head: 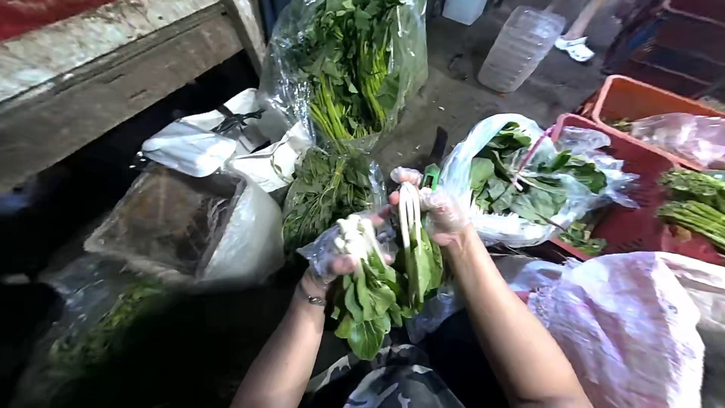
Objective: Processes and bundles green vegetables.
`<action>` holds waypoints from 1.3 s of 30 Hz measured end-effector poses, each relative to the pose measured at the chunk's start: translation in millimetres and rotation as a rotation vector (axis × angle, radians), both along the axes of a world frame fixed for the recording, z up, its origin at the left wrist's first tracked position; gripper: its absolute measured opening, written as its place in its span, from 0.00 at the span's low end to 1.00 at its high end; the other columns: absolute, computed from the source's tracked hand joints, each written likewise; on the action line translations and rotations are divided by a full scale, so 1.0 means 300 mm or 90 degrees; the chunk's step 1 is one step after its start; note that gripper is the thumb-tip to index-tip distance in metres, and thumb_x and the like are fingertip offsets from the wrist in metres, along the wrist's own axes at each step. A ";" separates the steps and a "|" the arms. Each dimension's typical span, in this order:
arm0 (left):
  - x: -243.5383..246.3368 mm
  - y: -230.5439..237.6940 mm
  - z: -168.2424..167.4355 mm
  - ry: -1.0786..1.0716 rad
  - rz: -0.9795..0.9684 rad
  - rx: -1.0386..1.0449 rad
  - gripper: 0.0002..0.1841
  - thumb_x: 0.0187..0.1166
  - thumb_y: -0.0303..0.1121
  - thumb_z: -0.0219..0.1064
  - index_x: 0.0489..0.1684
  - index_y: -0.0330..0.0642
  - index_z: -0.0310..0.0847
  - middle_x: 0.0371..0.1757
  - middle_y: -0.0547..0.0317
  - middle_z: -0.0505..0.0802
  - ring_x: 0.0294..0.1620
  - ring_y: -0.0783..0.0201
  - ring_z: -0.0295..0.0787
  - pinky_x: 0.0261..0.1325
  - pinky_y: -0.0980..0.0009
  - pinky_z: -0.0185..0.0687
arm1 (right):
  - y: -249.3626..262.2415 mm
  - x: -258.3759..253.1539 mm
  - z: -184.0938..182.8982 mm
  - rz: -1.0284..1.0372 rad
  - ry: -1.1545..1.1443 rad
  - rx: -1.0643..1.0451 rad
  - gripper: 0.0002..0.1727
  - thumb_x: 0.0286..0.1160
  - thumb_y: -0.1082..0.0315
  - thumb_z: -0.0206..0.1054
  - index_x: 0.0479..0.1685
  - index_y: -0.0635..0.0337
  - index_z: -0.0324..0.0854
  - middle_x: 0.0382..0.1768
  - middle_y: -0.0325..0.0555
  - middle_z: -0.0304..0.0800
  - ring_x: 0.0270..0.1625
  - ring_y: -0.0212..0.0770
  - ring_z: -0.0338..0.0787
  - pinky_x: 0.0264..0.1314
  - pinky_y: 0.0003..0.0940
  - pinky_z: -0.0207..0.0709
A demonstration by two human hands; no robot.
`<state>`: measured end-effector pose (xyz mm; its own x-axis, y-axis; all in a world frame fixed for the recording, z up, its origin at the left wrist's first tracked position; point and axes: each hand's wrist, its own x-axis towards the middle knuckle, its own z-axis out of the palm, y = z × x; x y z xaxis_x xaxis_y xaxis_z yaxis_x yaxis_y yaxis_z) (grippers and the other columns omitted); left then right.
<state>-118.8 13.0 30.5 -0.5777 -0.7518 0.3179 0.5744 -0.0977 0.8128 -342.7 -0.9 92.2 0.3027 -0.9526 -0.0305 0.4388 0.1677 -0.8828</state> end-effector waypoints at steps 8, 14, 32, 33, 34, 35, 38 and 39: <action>-0.014 0.017 0.003 -0.026 0.039 0.003 0.45 0.58 0.58 0.83 0.73 0.39 0.77 0.49 0.58 0.97 0.45 0.66 0.96 0.53 0.68 0.92 | 0.003 0.108 -0.018 -0.198 0.397 -0.190 0.12 0.84 0.74 0.59 0.58 0.67 0.84 0.51 0.40 0.92 0.50 0.21 0.88 0.58 0.23 0.83; 0.005 0.002 -0.005 -0.053 0.042 -0.037 0.43 0.58 0.60 0.81 0.72 0.44 0.79 0.50 0.62 0.96 0.46 0.69 0.94 0.53 0.69 0.91 | -0.031 0.067 0.114 0.042 0.523 -0.167 0.11 0.78 0.73 0.65 0.54 0.64 0.86 0.36 0.37 0.91 0.33 0.22 0.86 0.41 0.21 0.82; 0.007 -0.003 0.088 0.039 -0.274 -0.107 0.49 0.68 0.62 0.74 0.92 0.54 0.58 0.68 0.59 0.89 0.59 0.62 0.91 0.70 0.54 0.83 | 0.034 -0.062 0.283 0.144 0.617 -0.107 0.09 0.82 0.71 0.58 0.34 0.56 0.83 0.23 0.29 0.79 0.24 0.20 0.76 0.29 0.19 0.72; 0.009 0.022 0.129 0.005 -0.252 -0.101 0.49 0.65 0.63 0.75 0.90 0.53 0.62 0.65 0.63 0.92 0.55 0.67 0.92 0.65 0.61 0.88 | 0.041 -0.075 0.258 0.127 0.576 -0.092 0.10 0.81 0.72 0.57 0.33 0.55 0.81 0.22 0.28 0.79 0.23 0.19 0.77 0.28 0.17 0.72; 0.009 0.039 0.157 -0.024 -0.234 -0.107 0.50 0.63 0.65 0.75 0.88 0.50 0.64 0.65 0.65 0.92 0.51 0.71 0.92 0.58 0.68 0.89 | 0.046 -0.091 0.233 0.114 0.535 -0.085 0.10 0.82 0.72 0.56 0.35 0.55 0.81 0.23 0.27 0.81 0.25 0.18 0.77 0.29 0.16 0.73; 0.006 0.050 0.174 -0.046 -0.217 -0.113 0.52 0.60 0.66 0.76 0.87 0.47 0.65 0.66 0.65 0.91 0.49 0.73 0.91 0.53 0.72 0.89 | 0.046 -0.107 0.208 0.108 0.495 -0.087 0.10 0.82 0.72 0.55 0.39 0.54 0.83 0.26 0.26 0.83 0.28 0.17 0.79 0.32 0.15 0.75; 0.003 0.052 0.147 -0.035 -0.268 -0.058 0.52 0.61 0.61 0.79 0.90 0.47 0.62 0.76 0.60 0.85 0.58 0.64 0.92 0.62 0.61 0.89 | 0.056 -0.115 0.170 0.098 0.421 -0.087 0.12 0.81 0.71 0.53 0.39 0.51 0.84 0.25 0.22 0.85 0.25 0.14 0.78 0.29 0.13 0.73; 0.001 0.055 0.139 -0.031 -0.272 -0.051 0.52 0.62 0.60 0.79 0.90 0.48 0.62 0.76 0.60 0.85 0.58 0.64 0.92 0.64 0.59 0.89 | 0.062 -0.112 0.169 0.100 0.405 -0.080 0.13 0.82 0.72 0.52 0.38 0.50 0.83 0.24 0.21 0.84 0.24 0.13 0.78 0.28 0.12 0.73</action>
<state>-118.5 29.4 72.0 -0.8474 -0.4158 0.3303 0.4571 -0.2546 0.8522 -376.3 17.5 142.8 0.3976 -0.9068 -0.1405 -0.1956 0.0659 -0.9785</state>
